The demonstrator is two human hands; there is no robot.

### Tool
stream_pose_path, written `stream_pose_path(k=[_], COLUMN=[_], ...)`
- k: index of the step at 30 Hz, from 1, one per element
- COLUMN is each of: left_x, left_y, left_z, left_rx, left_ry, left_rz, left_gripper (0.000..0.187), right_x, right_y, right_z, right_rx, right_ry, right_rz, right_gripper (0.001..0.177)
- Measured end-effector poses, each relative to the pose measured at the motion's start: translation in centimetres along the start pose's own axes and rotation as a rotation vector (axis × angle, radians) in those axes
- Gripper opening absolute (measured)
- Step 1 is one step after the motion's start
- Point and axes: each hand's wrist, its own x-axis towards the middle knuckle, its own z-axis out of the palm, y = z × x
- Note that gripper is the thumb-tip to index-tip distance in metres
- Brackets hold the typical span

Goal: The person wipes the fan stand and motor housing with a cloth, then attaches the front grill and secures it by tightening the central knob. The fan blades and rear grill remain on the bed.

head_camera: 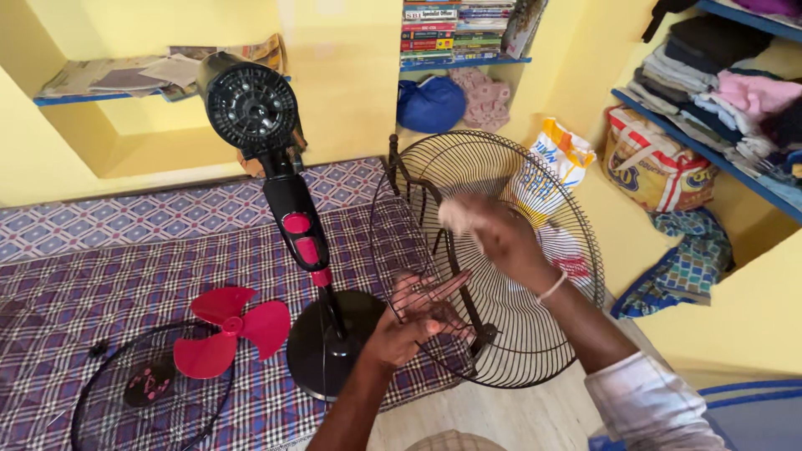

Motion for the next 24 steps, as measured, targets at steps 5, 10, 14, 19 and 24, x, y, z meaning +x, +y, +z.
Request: stream_pose_path(k=[5,10,14,19,24], left_x=[-0.2,-1.0,-1.1,-1.9,-2.0], left_y=[-0.2,0.5,1.0,1.2,1.0], left_z=[0.7,0.4,0.0,-0.1,-0.9], left_rx=[-0.009,-0.005,-0.044,-0.073,-0.098], left_ry=[0.041,0.095,0.047,-0.013,-0.044], left_rz=[-0.052,-0.064,-0.091,-0.144,-0.111], left_gripper=[0.072,0.089,0.076,0.069,0.065], right_x=[0.2,-0.9,1.0,4.1,4.1], right_y=[-3.7,-5.8,-3.1,3.2,0.5], right_z=[0.5,1.5,1.3,0.7,2.7], right_rx=[0.114,0.329,0.043,0.097,0.102], right_ry=[-0.023,-0.087,-0.126,0.181,0.223], right_rz=[-0.005,-0.243,-0.375,-0.104,-0.025], right_gripper=[0.056,0.054,0.059,0.044,0.063])
